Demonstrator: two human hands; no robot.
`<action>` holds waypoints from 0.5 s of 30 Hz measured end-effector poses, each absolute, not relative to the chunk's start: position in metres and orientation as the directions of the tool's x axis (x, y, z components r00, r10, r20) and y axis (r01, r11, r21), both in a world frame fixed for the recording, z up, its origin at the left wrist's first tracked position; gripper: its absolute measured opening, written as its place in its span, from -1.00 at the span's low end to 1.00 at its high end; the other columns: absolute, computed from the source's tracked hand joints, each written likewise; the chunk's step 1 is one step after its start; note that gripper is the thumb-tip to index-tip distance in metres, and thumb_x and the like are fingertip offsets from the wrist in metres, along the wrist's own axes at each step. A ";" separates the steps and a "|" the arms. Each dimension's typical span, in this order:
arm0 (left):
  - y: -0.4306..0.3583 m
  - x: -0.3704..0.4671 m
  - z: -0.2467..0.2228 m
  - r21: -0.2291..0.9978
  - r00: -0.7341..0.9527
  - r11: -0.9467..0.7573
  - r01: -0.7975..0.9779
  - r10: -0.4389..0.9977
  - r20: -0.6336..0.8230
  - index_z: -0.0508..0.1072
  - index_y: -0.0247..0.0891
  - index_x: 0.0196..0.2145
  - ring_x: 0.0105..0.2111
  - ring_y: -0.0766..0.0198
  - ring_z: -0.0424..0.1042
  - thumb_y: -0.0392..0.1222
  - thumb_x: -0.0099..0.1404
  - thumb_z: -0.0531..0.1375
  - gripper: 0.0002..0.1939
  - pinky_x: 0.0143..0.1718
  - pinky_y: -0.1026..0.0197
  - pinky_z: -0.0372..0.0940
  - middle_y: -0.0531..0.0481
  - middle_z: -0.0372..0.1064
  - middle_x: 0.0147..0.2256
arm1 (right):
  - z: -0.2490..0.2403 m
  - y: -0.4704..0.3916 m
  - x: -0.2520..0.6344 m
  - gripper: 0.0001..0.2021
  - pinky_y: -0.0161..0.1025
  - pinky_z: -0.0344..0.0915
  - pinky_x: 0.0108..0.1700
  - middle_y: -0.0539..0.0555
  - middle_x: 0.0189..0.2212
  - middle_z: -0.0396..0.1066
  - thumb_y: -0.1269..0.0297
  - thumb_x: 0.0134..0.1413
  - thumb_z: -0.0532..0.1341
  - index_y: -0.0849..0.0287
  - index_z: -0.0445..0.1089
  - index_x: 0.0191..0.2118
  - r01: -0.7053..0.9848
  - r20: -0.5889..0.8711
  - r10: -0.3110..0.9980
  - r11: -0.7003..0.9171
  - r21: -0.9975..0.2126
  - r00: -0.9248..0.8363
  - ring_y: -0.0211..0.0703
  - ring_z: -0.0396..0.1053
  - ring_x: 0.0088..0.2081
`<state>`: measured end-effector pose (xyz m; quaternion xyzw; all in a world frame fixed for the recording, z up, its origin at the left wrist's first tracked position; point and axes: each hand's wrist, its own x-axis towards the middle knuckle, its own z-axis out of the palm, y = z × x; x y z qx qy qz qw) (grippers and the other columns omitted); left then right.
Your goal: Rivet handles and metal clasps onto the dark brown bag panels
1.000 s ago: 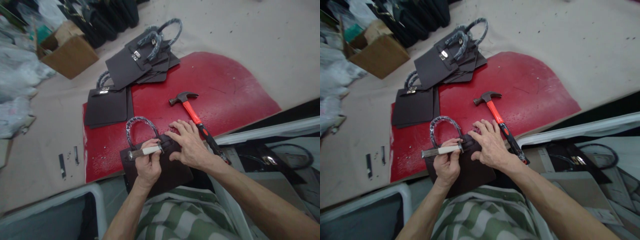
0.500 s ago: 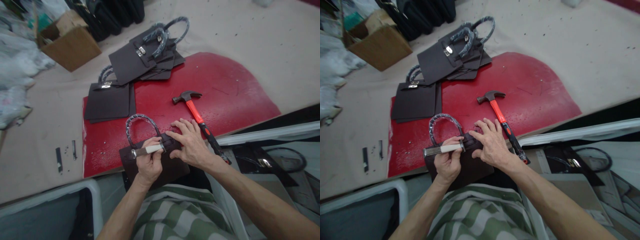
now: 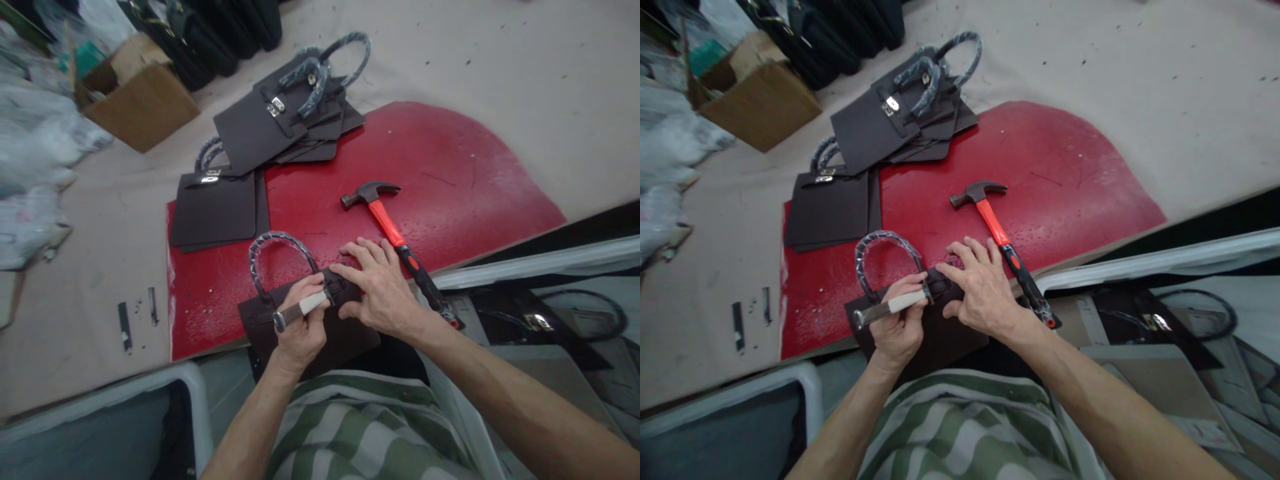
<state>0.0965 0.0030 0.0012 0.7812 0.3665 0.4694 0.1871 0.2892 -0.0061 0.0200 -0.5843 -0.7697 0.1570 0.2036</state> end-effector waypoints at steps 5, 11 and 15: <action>0.003 0.096 0.000 0.619 0.306 -0.664 0.420 0.746 0.592 0.41 -0.25 -0.08 -0.05 0.12 0.54 -0.35 0.39 0.16 -0.84 -0.01 -0.03 0.50 -0.14 0.51 -0.10 | 0.019 -0.006 0.290 -0.34 0.30 -0.11 0.34 0.15 0.22 0.25 0.05 -0.17 0.52 0.00 0.44 0.12 0.830 0.149 0.963 0.270 -0.488 -0.225 0.27 0.09 0.27; 0.003 0.099 0.001 0.592 0.297 -0.672 0.446 0.734 0.610 0.41 -0.26 -0.08 -0.07 0.13 0.55 -0.33 0.40 0.16 -0.86 -0.02 -0.02 0.50 -0.15 0.51 -0.12 | 0.018 -0.006 0.290 -0.32 0.31 -0.11 0.34 0.17 0.23 0.25 0.03 -0.19 0.52 0.02 0.44 0.12 0.831 0.145 0.962 0.272 -0.485 -0.230 0.28 0.09 0.28; -0.001 0.100 -0.001 0.553 0.309 -0.685 0.473 0.717 0.625 0.41 -0.26 -0.14 -0.03 0.13 0.54 -0.40 0.37 0.16 -0.86 -0.02 0.05 0.50 -0.14 0.51 -0.12 | 0.018 -0.006 0.290 -0.30 0.35 -0.13 0.34 0.18 0.25 0.24 0.05 -0.20 0.53 0.01 0.43 0.14 0.836 0.131 0.964 0.265 -0.480 -0.230 0.30 0.07 0.30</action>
